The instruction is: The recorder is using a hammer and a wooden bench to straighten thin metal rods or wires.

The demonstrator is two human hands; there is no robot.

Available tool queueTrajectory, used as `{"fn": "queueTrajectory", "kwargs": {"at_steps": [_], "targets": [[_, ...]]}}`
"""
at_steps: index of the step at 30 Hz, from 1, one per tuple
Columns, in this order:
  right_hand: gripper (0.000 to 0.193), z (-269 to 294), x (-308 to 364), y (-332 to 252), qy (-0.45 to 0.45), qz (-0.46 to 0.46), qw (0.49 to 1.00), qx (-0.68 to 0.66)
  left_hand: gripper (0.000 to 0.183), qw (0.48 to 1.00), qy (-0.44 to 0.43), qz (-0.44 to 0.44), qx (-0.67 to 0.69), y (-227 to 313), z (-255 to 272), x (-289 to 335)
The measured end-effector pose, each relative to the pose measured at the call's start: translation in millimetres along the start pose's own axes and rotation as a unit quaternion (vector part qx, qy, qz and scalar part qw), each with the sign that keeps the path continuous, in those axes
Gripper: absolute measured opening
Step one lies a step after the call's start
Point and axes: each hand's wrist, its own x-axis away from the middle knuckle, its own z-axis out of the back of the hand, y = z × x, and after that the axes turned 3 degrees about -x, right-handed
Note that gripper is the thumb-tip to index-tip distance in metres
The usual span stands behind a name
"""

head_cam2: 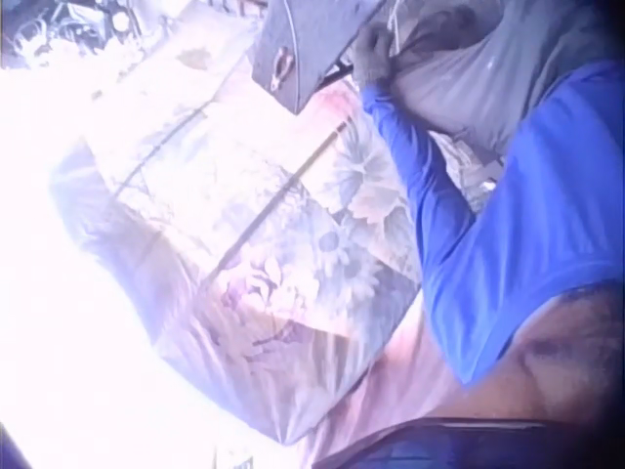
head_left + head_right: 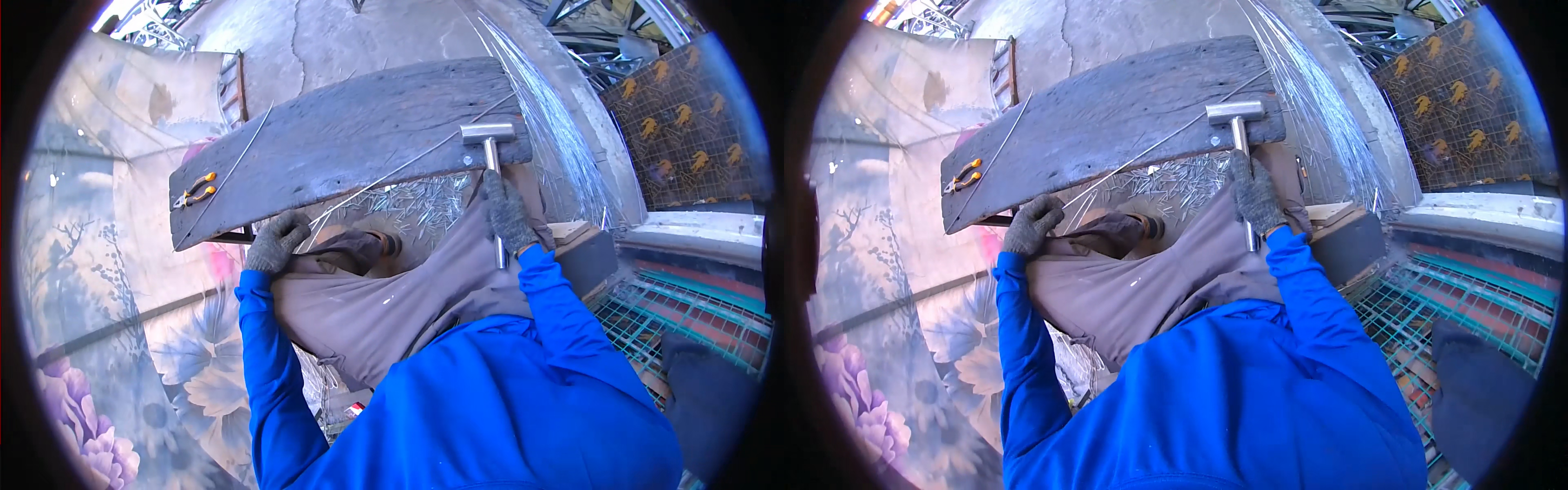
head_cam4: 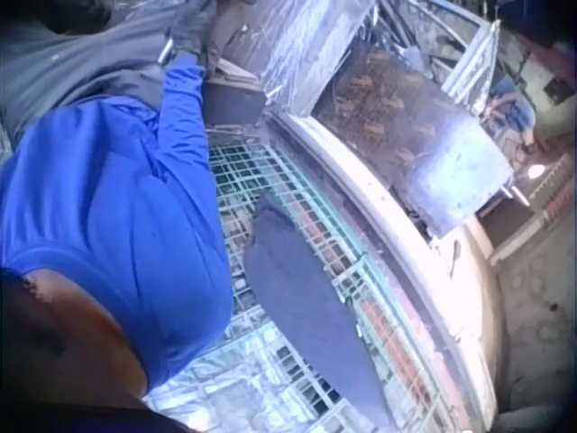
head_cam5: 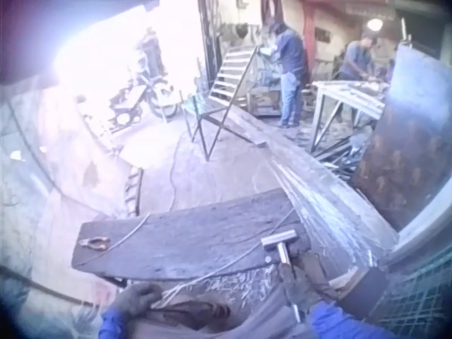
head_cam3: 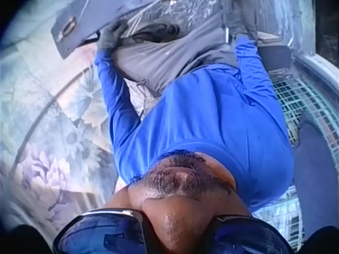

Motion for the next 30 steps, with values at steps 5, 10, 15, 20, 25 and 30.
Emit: {"fn": "queueTrajectory", "kwargs": {"at_steps": [5,10,15,20,25,30], "targets": [[0.036,3,-4,8,-0.033,-0.002,0.999,-0.027,0.018,0.997,-0.021,0.031,0.060,-10,-4,-2],[0.040,2,-4,7,-0.036,0.016,0.999,-0.022,0.017,0.997,-0.033,0.012,0.072,-11,-3,-3],[0.043,3,-4,8,-0.029,0.004,1.000,-0.002,0.021,0.994,-0.045,0.045,0.085,-10,-3,-7],[0.047,6,0,-6,-0.064,-0.011,0.996,-0.057,0.023,0.992,-0.058,0.058,0.094,-13,-4,-8],[0.052,10,-8,-9,-0.115,-0.082,0.979,-0.148,0.025,0.991,-0.074,0.046,0.106,-19,-5,-8],[0.052,10,-6,-11,-0.123,-0.084,0.979,-0.142,0.026,0.991,-0.077,0.073,0.086,-13,-5,-5]]}}
